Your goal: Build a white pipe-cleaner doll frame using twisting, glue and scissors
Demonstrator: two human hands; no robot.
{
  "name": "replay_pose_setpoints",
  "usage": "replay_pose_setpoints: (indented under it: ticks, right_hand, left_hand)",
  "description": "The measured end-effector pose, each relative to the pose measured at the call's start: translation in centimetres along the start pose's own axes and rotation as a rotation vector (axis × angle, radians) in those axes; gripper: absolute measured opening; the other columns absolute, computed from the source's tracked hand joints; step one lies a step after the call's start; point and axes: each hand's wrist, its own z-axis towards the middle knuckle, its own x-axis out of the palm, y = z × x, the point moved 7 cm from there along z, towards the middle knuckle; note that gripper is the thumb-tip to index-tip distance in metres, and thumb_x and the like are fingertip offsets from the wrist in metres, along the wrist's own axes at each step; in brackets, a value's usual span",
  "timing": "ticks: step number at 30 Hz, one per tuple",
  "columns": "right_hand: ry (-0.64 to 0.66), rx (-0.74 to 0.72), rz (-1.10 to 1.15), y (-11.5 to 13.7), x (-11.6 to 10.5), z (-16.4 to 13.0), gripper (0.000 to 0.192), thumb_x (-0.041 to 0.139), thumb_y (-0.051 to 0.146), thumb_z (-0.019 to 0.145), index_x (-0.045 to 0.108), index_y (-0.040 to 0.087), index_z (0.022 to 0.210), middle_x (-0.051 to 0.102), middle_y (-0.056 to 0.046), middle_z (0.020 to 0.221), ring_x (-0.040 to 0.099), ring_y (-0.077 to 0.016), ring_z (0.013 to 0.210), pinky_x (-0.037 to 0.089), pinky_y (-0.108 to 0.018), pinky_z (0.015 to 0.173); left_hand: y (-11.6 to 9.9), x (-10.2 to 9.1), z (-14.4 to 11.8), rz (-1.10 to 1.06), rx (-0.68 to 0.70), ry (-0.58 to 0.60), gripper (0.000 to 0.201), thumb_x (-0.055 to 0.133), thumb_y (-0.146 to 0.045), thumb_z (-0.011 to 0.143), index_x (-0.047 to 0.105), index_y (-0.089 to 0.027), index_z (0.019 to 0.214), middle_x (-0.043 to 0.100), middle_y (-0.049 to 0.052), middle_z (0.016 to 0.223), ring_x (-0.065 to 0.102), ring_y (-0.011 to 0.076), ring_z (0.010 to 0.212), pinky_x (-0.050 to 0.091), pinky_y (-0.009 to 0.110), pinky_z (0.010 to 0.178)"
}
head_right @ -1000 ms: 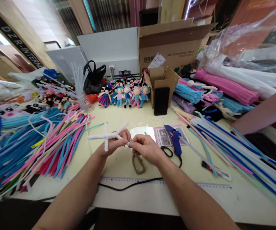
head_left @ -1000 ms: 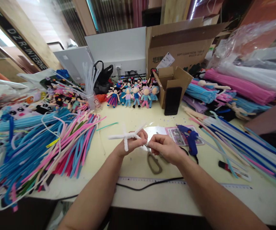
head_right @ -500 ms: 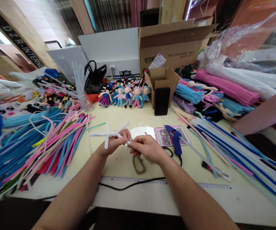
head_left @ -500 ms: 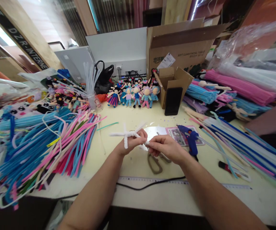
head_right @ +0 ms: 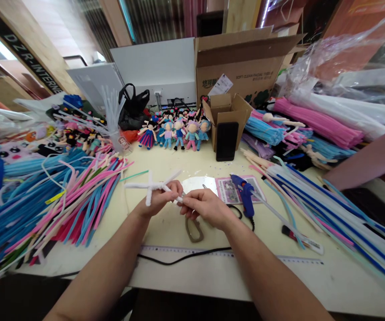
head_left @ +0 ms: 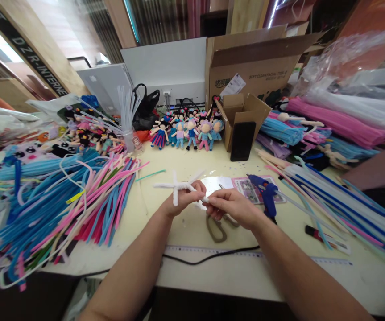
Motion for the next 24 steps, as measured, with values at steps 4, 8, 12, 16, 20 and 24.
replay_pose_setpoints:
  ticks: [4,8,12,16,20,24]
  right_hand:
    - [0.023,0.035,-0.028,-0.34,-0.06,0.03,0.035,0.066,0.048,0.073,0.067,0.014,0.076,0.066,-0.004,0.066,0.057,-0.0086,0.054,0.046,-0.021,0.053]
    - [0.034,0.053,-0.005,-0.76,-0.03,0.05,0.035,0.067,0.048,0.072,0.067,0.013,0.077,0.066,-0.004,0.064,0.058,-0.0086,0.053,0.046,-0.021,0.052]
    - [0.05,0.059,0.005,-0.92,0.03,-0.01,0.035,0.067,0.047,0.072,0.068,0.012,0.079,0.067,-0.004,0.065,0.058,-0.0083,0.053,0.047,-0.021,0.053]
    - [0.054,0.064,0.009,-0.9,0.04,-0.11,0.035,0.067,0.046,0.072,0.068,0.012,0.078,0.068,-0.004,0.065,0.059,-0.0084,0.053,0.048,-0.021,0.053]
    - [0.05,0.063,-0.004,-0.8,0.08,-0.15,0.033,0.068,0.045,0.072,0.068,0.012,0.076,0.067,-0.004,0.064,0.058,-0.0082,0.052,0.048,-0.021,0.052]
    - [0.052,0.07,-0.016,-0.72,0.23,-0.17,0.031,0.067,0.044,0.073,0.068,0.013,0.076,0.067,-0.004,0.064,0.059,-0.008,0.052,0.048,-0.021,0.053]
  left_hand:
    - [0.4,0.1,-0.07,-0.001,-0.045,0.008,0.026,0.063,-0.028,0.071,0.046,-0.016,0.055,0.052,0.001,0.07,0.048,0.012,0.064,0.037,0.028,0.063]
    - [0.79,0.15,-0.08,0.003,-0.064,0.03,0.026,0.063,-0.027,0.07,0.046,-0.016,0.055,0.051,0.0,0.069,0.046,0.0115,0.063,0.035,0.027,0.061]
    - [1.04,0.17,-0.06,-0.012,-0.07,0.059,0.025,0.064,-0.027,0.07,0.047,-0.015,0.056,0.051,0.0,0.068,0.045,0.011,0.062,0.032,0.027,0.058]
    - [1.07,0.21,-0.09,-0.008,-0.074,0.073,0.029,0.066,-0.031,0.069,0.048,-0.015,0.055,0.052,0.001,0.067,0.046,0.0114,0.062,0.033,0.027,0.057]
    - [0.98,0.35,-0.13,-0.009,-0.074,0.081,0.029,0.067,-0.034,0.069,0.049,-0.014,0.056,0.052,0.001,0.068,0.047,0.0117,0.063,0.034,0.027,0.058]
    - [0.84,0.48,-0.17,-0.022,-0.066,0.096,0.03,0.067,-0.033,0.07,0.049,-0.015,0.056,0.052,0.001,0.068,0.047,0.0116,0.063,0.034,0.026,0.058]
